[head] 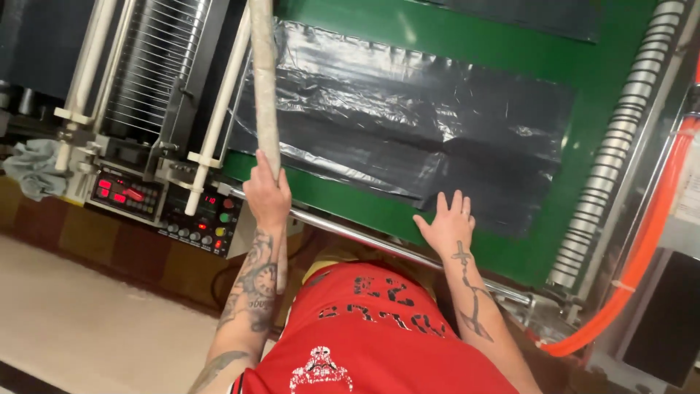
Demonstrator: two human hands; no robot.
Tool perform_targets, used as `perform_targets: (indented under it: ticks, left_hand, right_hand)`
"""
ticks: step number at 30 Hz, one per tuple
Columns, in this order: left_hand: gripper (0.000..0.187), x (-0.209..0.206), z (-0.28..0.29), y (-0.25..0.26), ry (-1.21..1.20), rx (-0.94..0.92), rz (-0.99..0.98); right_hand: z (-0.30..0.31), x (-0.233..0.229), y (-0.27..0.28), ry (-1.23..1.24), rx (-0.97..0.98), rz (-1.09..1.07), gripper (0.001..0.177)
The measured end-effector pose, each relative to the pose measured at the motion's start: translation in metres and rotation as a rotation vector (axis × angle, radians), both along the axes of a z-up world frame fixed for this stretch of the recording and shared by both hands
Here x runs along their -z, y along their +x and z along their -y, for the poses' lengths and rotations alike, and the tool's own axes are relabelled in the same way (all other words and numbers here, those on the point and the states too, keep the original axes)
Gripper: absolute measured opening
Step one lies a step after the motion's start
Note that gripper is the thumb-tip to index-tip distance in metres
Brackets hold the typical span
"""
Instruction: The person uses a long white cylindrical tool to press and smooth a black plastic film over a rectangular item on a green conveyor belt. The person repeatedly rolls the tool back and forth over the film to adhere it to the item.
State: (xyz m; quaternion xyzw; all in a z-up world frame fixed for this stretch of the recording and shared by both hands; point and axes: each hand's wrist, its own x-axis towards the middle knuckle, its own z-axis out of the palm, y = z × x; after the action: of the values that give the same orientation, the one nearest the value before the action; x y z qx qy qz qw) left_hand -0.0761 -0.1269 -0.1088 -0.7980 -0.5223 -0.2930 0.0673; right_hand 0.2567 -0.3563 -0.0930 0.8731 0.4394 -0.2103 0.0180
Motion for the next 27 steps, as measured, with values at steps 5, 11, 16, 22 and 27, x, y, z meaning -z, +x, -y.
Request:
perform_targets:
  ticks: [5, 11, 16, 22, 27]
  left_hand:
    - [0.069, -0.010, -0.053, -0.020, 0.092, -0.089, -0.074]
    - [0.069, -0.044, -0.122, -0.003, 0.135, -0.130, -0.167]
    - [0.074, -0.048, -0.165, 0.085, 0.024, -0.067, -0.190]
    - [0.073, 0.006, -0.112, 0.285, -0.357, 0.110, 0.146]
    - [0.067, -0.071, 0.010, 0.432, -1.331, 0.238, 0.589]
  right_hand:
    - [-0.002, -0.001, -0.001, -0.001, 0.008, -0.030, 0.088]
    - [-0.001, -0.004, 0.000, 0.048, 0.014, -0.033, 0.084]
    - [0.002, -0.002, 0.002, 0.085, 0.060, -0.027, 0.076]
    - [0.013, 0.033, 0.018, 0.307, 0.152, 0.115, 0.037]
    - [0.018, -0.024, 0.014, 0.086, 0.131, -0.248, 0.015]
